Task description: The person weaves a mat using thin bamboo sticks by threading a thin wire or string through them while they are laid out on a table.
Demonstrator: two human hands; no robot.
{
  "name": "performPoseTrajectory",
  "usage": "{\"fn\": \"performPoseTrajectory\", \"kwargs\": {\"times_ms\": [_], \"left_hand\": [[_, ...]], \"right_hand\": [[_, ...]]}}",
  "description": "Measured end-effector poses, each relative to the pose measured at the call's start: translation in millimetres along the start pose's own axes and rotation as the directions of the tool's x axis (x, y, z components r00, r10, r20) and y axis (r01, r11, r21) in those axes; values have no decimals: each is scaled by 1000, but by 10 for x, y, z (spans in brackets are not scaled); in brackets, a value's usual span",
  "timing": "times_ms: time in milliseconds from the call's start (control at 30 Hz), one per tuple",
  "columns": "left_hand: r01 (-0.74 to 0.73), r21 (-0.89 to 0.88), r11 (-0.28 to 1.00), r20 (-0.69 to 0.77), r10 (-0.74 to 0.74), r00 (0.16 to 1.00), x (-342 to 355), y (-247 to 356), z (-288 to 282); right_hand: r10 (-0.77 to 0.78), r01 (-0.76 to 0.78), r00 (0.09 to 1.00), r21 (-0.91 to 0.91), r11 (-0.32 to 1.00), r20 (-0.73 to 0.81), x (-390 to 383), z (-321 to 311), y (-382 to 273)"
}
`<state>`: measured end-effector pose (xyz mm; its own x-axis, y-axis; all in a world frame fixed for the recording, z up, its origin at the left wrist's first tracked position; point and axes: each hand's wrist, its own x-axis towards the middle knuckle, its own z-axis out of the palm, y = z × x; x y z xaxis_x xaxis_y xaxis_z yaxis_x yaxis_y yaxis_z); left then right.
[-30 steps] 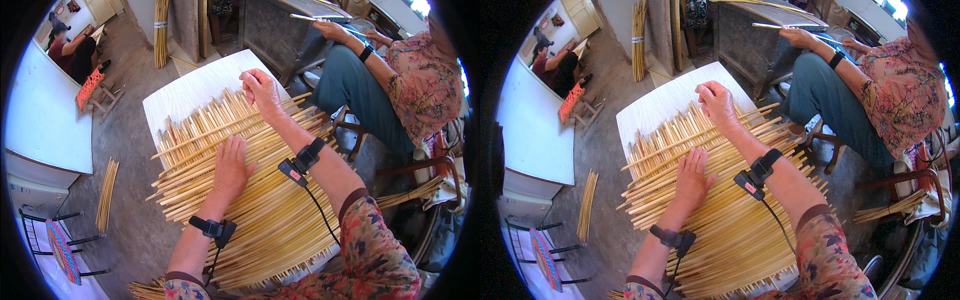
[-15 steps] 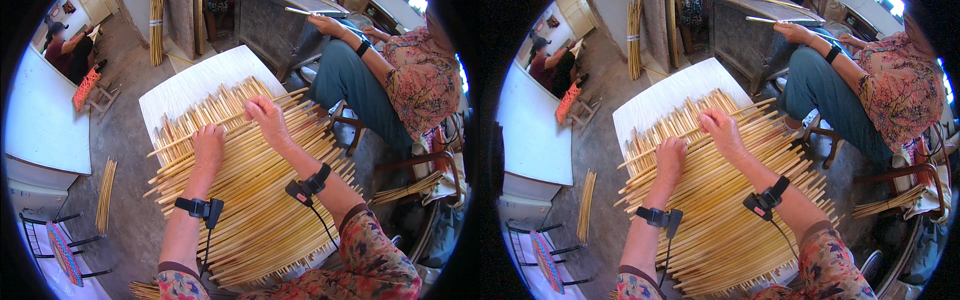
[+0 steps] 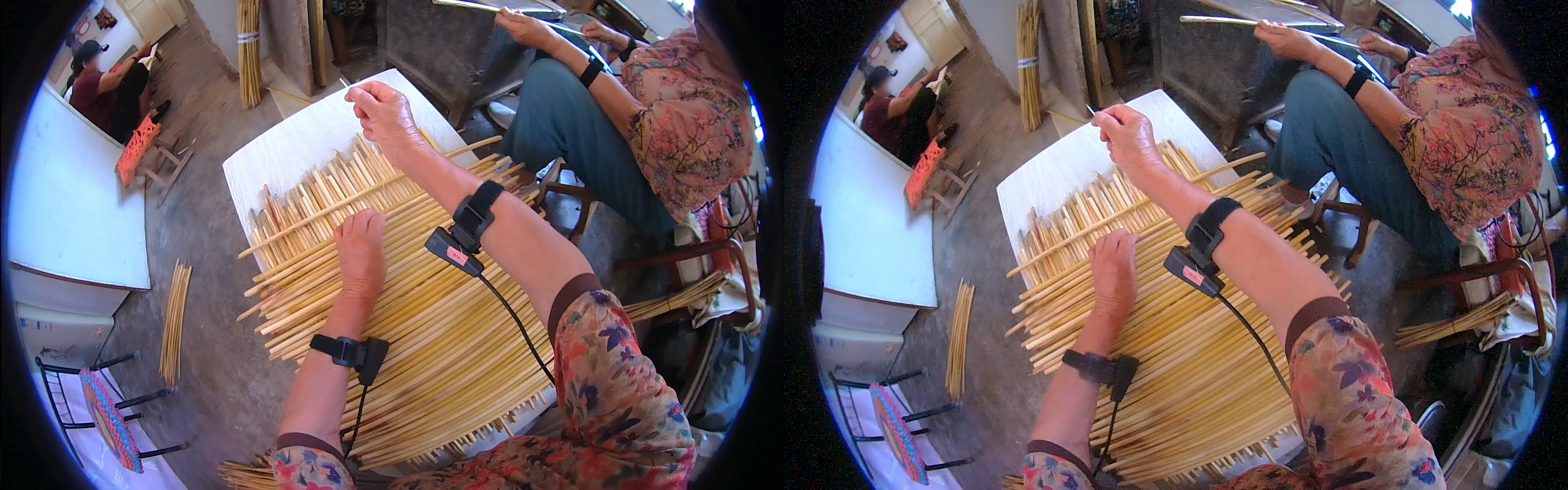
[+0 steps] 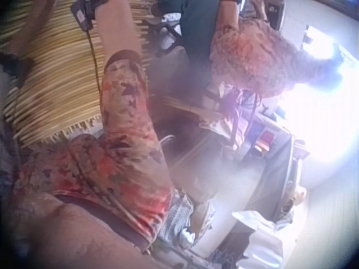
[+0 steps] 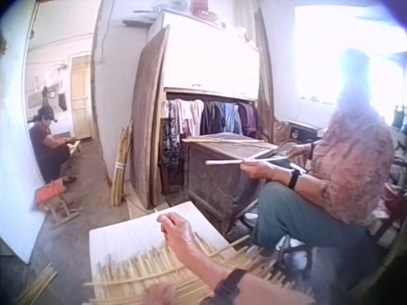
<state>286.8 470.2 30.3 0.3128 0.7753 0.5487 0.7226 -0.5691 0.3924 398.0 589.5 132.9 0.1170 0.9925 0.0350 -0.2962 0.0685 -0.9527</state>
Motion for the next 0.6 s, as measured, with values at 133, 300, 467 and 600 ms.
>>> {"fn": "performPoseTrajectory", "kwargs": {"times_ms": [133,300,467,600], "left_hand": [[-21,-35,999,-46,19,999,-38,-24,47],[-33,7,999,-26,34,999,-74,-7,8],[-34,3,999,23,34,999,-54,2,0],[-5,-18,1000,59,6,998,-66,-13,29]], "right_hand": [[-35,34,999,-52,998,-23,199,14,170],[-115,116,993,-249,962,18,310,63,322],[-167,182,983,-315,931,73,384,-1,396],[-190,205,979,-372,905,77,342,-23,337]]}}
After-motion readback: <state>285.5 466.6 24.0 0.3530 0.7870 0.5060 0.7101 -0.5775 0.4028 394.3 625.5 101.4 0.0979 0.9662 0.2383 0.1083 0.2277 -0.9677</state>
